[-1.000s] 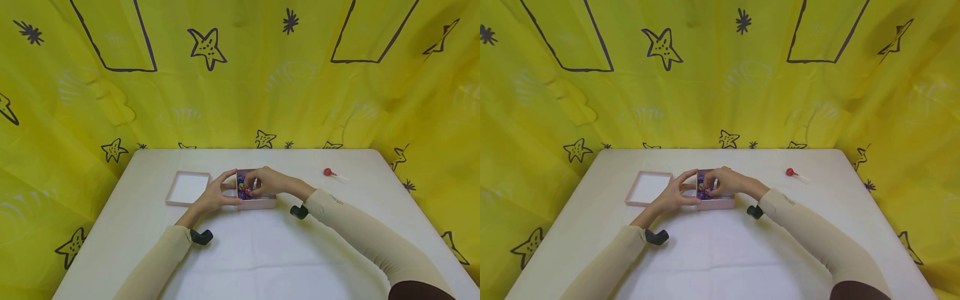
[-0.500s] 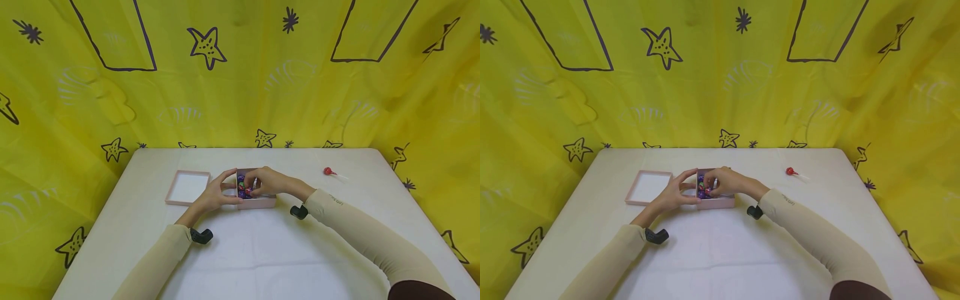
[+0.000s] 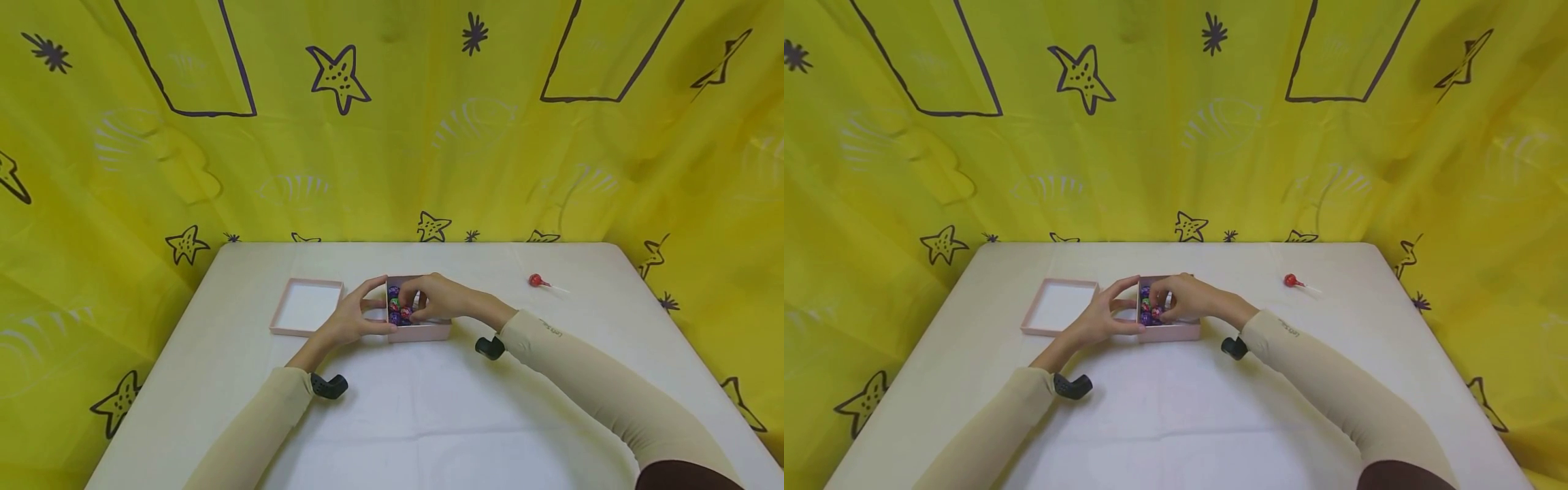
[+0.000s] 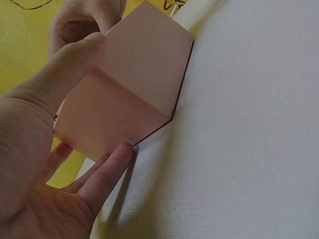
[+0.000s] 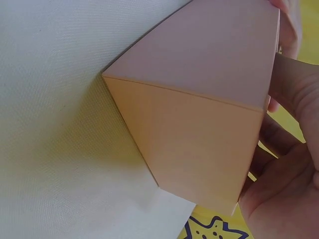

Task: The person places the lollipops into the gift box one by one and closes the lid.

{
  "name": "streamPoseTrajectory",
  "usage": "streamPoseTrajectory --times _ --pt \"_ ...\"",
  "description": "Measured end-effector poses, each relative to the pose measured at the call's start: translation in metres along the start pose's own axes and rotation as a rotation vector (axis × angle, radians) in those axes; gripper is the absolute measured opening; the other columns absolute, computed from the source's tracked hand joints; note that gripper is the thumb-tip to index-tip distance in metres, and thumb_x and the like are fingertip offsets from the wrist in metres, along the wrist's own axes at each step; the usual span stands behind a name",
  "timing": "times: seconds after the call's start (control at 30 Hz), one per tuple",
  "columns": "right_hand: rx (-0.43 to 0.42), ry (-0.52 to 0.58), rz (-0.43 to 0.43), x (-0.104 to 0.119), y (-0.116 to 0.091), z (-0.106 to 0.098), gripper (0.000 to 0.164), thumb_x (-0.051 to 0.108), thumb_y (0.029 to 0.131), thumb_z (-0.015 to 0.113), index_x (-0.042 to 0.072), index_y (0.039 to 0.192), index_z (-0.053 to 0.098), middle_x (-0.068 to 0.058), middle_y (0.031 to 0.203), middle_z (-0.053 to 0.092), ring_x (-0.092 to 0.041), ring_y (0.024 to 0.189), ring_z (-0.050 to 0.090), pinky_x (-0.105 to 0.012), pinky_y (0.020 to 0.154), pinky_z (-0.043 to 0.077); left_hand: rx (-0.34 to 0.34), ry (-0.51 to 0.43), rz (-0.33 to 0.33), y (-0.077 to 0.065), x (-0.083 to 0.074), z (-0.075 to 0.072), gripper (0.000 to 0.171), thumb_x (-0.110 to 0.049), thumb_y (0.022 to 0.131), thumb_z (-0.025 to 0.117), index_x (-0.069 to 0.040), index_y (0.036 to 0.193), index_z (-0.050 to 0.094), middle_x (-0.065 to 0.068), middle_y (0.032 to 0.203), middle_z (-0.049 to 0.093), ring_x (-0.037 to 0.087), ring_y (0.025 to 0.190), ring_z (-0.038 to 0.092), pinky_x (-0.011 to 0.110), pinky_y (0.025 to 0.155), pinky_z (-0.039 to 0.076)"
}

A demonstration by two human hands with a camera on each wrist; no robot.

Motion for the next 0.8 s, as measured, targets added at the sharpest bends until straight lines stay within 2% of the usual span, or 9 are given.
streamPoseTrajectory --times 0.2,0.43,0.8 --pt "0.009 0.006 0.003 0.0002 -0.0001 -0.0012 0.020 0.004 0.088 0.079 0.012 0.104 0.070 0.002 0.101 0.069 -0.016 0.087 0.067 -0.025 0.078 0.056 0.002 0.009 0.000 0.0003 0.0014 -0.0001 0.102 -0.015 0.080 0.090 -0.017 0.162 0.031 0.005 0.167 0.029 0.034 0.134 0.055 0.050 0.102 0.052" --pt "0.026 0.013 0.003 -0.0003 -0.0003 -0.0015 0.022 0.003 0.088 0.080 0.011 0.106 0.069 0.000 0.102 0.069 -0.014 0.085 0.066 -0.025 0.077 0.057 0.004 0.015 -0.002 -0.0003 0.0015 -0.0005 0.101 -0.017 0.080 0.091 -0.022 0.162 0.032 0.004 0.167 0.029 0.034 0.135 0.054 0.050 0.102 0.052" --pt "0.031 0.022 -0.023 0.0023 -0.0022 -0.0036 0.023 0.005 0.089 0.080 0.009 0.109 0.069 -0.002 0.105 0.070 -0.019 0.091 0.068 -0.026 0.079 0.057 0.003 0.016 0.000 0.0000 0.0021 -0.0003 0.101 -0.018 0.080 0.091 -0.018 0.162 0.031 0.005 0.167 0.030 0.035 0.134 0.055 0.054 0.105 0.049"
Point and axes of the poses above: each hand's wrist, its own y-axis towards the middle knuckle, its own z-axis out of the palm, x = y × z, the point moved 2 cm from there along y, towards the middle knuckle
